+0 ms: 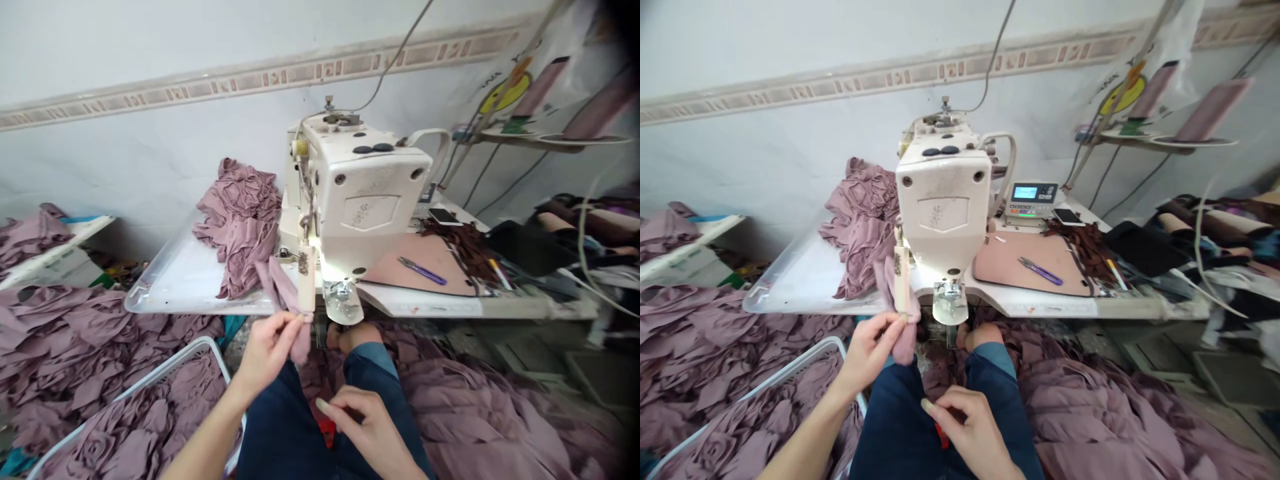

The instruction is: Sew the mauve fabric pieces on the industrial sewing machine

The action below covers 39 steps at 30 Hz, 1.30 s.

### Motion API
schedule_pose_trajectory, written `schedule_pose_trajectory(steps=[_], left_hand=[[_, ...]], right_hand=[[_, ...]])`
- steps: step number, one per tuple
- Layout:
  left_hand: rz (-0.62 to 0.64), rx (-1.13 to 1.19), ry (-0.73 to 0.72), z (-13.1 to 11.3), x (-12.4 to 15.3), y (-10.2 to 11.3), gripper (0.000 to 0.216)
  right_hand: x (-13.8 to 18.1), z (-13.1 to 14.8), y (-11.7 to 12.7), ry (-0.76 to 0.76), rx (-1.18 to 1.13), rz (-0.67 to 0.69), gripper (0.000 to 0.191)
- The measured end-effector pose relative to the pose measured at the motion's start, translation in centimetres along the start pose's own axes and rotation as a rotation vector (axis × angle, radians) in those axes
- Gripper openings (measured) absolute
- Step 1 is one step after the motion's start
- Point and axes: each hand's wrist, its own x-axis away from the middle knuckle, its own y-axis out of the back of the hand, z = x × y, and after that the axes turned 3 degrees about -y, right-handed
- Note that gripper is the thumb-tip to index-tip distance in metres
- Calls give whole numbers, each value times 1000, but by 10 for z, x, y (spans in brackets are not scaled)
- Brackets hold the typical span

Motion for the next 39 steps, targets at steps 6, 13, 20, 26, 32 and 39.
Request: schedule_pose_trajectory(steps=[6,13,20,26,32,39], left_hand=[[-91,299,290,2,48,-64,36],[117,163,192,37,51,-50,30],[602,-102,-24,23,43,-36,32],[713,150,92,7,26,-41,35],[500,262,321,23,27,-47,40],[333,307,187,16,18,-34,32]], right_hand=[[-6,17,-36,33,-110,-217,41],[-25,12,15,-152,-141,-3,29],[-37,24,87,22,102,108,38],[-46,42,101,117,221,381,26],[-49,48,113,149,171,288,43],[-40,49,101,37,9,113,54]])
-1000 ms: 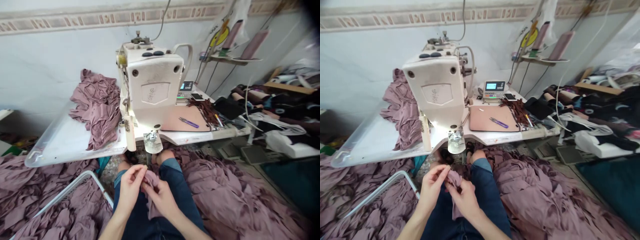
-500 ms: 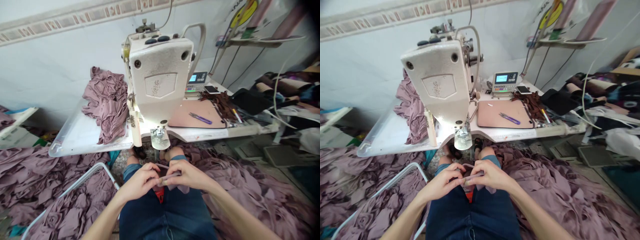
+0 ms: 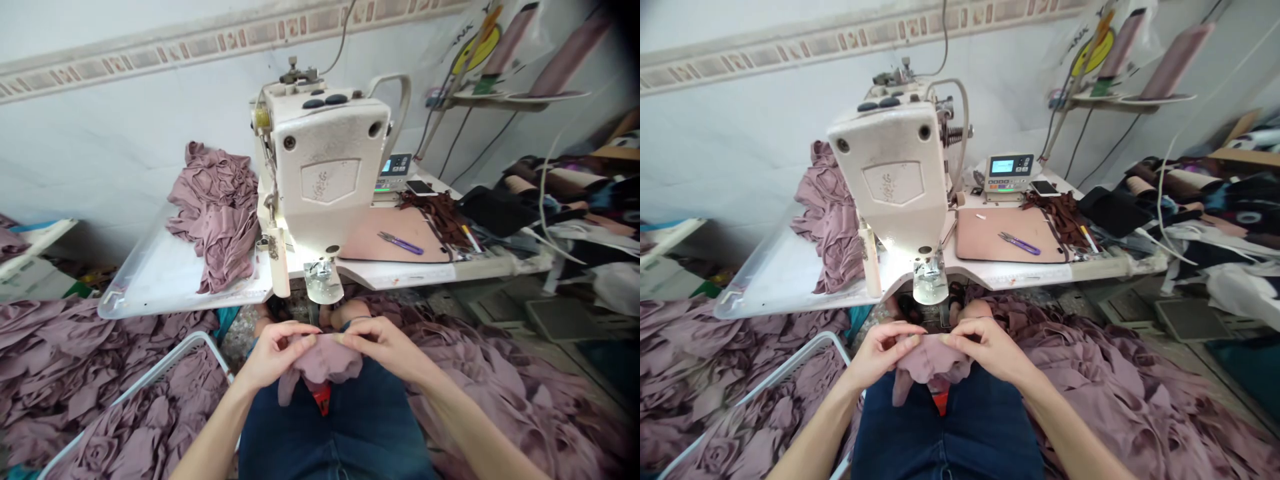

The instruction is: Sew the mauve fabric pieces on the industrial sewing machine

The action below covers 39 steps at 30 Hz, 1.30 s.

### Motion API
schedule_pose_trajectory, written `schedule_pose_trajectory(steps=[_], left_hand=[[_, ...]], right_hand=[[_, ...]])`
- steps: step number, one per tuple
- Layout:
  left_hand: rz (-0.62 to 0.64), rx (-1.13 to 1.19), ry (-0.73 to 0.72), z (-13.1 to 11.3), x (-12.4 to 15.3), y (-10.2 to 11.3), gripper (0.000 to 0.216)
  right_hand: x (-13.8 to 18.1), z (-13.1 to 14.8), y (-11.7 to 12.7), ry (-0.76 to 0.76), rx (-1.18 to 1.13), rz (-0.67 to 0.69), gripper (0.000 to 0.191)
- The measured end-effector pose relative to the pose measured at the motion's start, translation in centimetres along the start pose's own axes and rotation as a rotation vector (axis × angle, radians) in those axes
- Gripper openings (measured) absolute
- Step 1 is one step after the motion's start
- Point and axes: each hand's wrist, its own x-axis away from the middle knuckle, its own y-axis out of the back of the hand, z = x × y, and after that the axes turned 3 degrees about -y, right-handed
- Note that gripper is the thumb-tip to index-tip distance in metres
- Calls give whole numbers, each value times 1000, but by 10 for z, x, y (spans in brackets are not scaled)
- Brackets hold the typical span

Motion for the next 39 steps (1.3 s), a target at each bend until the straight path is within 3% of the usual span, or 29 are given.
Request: schedule_pose_trajectory(steps=[5,9,14,20,28,39], left_hand=[[-7,-256,-200,-12,-4,9,25],[-73,-186,-186,-21,-11,7,25],[-141,-104,-114,-33,-25,4,32],[-266,-131,-57,-42,-40,2,35],[-404,-4,-117,-39,-69,-1,27],[-359,132,-116,-28,-95,-2,38]], right_hand=[[13,24,-12,178,154,-207,43],[10,39,-11,251,161,-331,39],[-8,40,-5,212,52,-431,41],[-28,33,0,88,-212,-456,38],[-44,36,10,81,-309,-524,35],[-52,18,22,59,-325,-537,43]])
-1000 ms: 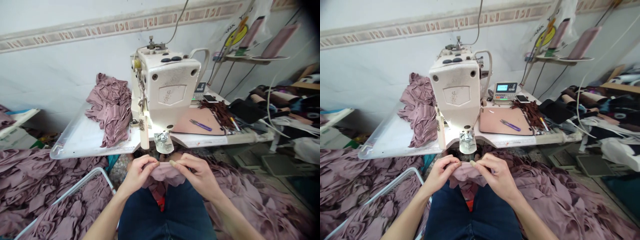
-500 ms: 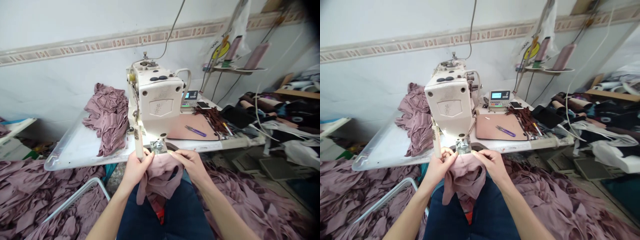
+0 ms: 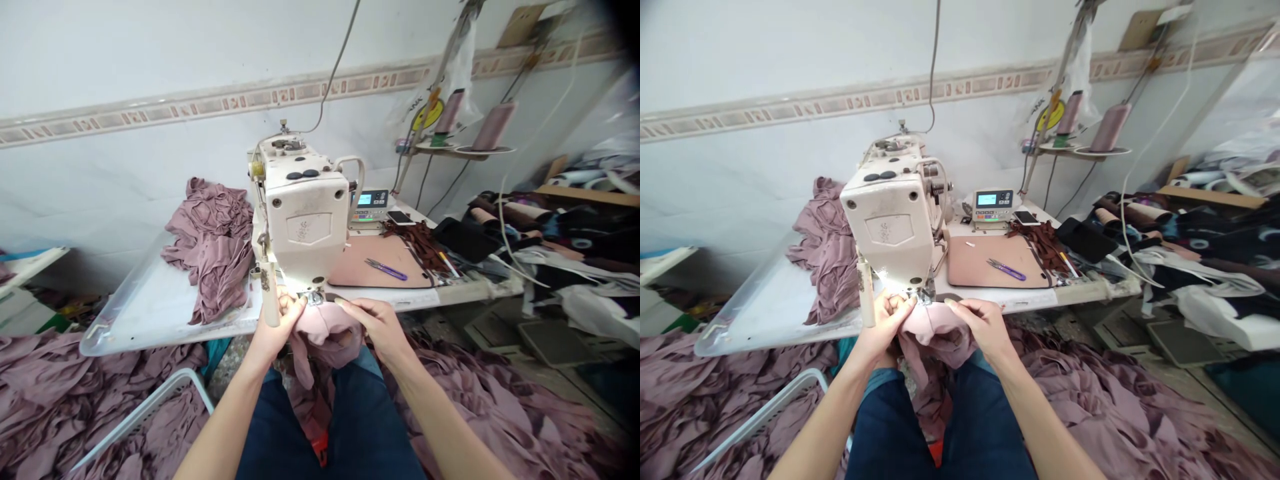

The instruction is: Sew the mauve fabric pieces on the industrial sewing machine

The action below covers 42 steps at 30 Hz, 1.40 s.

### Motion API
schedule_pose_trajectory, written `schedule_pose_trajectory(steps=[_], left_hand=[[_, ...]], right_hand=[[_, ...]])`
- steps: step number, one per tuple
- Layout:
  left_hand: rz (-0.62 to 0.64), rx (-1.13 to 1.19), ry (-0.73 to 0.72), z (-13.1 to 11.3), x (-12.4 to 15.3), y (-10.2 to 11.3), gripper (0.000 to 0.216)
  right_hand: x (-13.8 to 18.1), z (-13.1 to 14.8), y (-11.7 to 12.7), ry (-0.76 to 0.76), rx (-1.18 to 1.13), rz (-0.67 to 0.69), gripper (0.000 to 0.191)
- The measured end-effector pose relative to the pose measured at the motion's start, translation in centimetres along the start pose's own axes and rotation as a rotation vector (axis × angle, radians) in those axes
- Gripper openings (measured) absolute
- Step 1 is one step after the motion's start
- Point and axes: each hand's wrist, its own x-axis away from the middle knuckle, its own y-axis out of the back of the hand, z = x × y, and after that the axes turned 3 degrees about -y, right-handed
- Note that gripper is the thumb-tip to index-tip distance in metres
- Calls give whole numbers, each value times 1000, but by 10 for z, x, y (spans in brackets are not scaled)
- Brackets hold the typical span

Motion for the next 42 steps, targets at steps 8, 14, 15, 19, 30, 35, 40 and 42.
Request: schedule_pose_trajectory(steps=[8,14,15,19,30,35,40,42], left_hand=[[-3,-136,58,17,37,30,39],[-24,-67,158,23,41,67,41],[-57,-88,121,21,36,70,39],[-74,-313,-17,11,21,68,29],[347,-114,108,31,76,58,47],[443,-161,116,14,89,39,30],[901,-44,240,22,102,13,41],[859,-31,249,25,103,15,46]], right_hand=[[29,-39,10,129,133,-181,42],[65,-58,-26,155,79,-22,56],[67,-58,-37,108,41,49,58],[70,-52,-72,-128,-140,246,64],[90,-19,-13,-219,92,398,54],[93,6,-3,-96,447,637,51],[84,20,4,16,583,887,36],[80,16,12,-17,579,852,21]])
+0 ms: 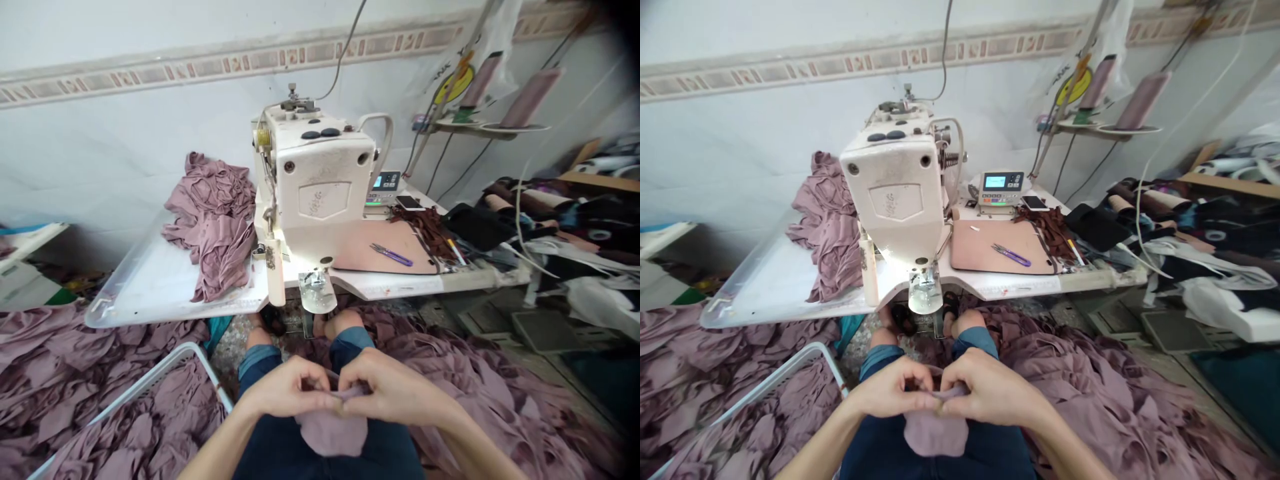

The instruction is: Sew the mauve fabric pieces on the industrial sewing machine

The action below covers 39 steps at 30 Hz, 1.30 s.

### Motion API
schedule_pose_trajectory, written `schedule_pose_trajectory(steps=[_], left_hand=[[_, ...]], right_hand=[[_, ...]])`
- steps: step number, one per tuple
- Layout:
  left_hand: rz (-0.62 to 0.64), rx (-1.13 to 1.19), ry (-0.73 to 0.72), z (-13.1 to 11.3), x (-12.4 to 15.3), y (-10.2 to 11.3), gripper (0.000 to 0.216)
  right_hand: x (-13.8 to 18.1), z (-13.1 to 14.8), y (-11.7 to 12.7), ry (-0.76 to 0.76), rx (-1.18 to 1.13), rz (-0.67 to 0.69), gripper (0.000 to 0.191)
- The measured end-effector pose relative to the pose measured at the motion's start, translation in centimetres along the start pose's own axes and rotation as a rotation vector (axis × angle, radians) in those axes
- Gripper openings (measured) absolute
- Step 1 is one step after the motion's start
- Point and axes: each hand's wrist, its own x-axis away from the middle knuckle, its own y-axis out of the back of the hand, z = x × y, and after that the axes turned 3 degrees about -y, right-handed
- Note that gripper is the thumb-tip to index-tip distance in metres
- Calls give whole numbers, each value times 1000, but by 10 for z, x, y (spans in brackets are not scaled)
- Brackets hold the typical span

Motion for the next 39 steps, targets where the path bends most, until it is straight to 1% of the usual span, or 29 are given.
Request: schedule_pose_trajectory(steps=[1,2,5,7,8,11,14,17,20,23,27,31,35,39], left_hand=[[-59,-2,3,0,2,3,46],[-126,-14,14,0,4,6,45],[-313,-47,35,-5,9,17,42],[-403,-23,13,-8,10,21,40],[-432,-5,-8,-9,10,22,40],[-461,-1,-71,-15,9,26,45],[-465,-135,-148,-25,8,32,33],[-481,-265,-229,-34,5,37,31],[-506,-298,-270,-40,0,40,32],[-567,-212,-260,-43,-6,39,31],[-661,-47,-177,-45,-15,39,31],[-746,-33,-117,-47,-24,43,37],[-827,-65,-154,-52,-36,48,32],[-896,-11,-225,-52,-49,54,33]], right_hand=[[1,-5,2,-29,-34,-36,18],[1,-9,3,-56,-86,-83,19],[-2,-19,3,-103,-255,-283,33],[-6,-20,1,-97,-293,-406,37],[-8,-20,1,-89,-291,-447,38],[-10,-13,0,-55,-283,-520,39],[-8,0,2,3,-231,-598,38],[-7,14,3,82,-106,-708,34],[-9,20,6,131,-51,-809,33],[-16,17,11,97,-105,-857,34],[-29,6,20,6,-297,-872,37],[-39,-5,28,-17,-410,-868,42],[-46,-11,36,-6,-460,-881,41],[-53,-16,44,0,-480,-914,36]])
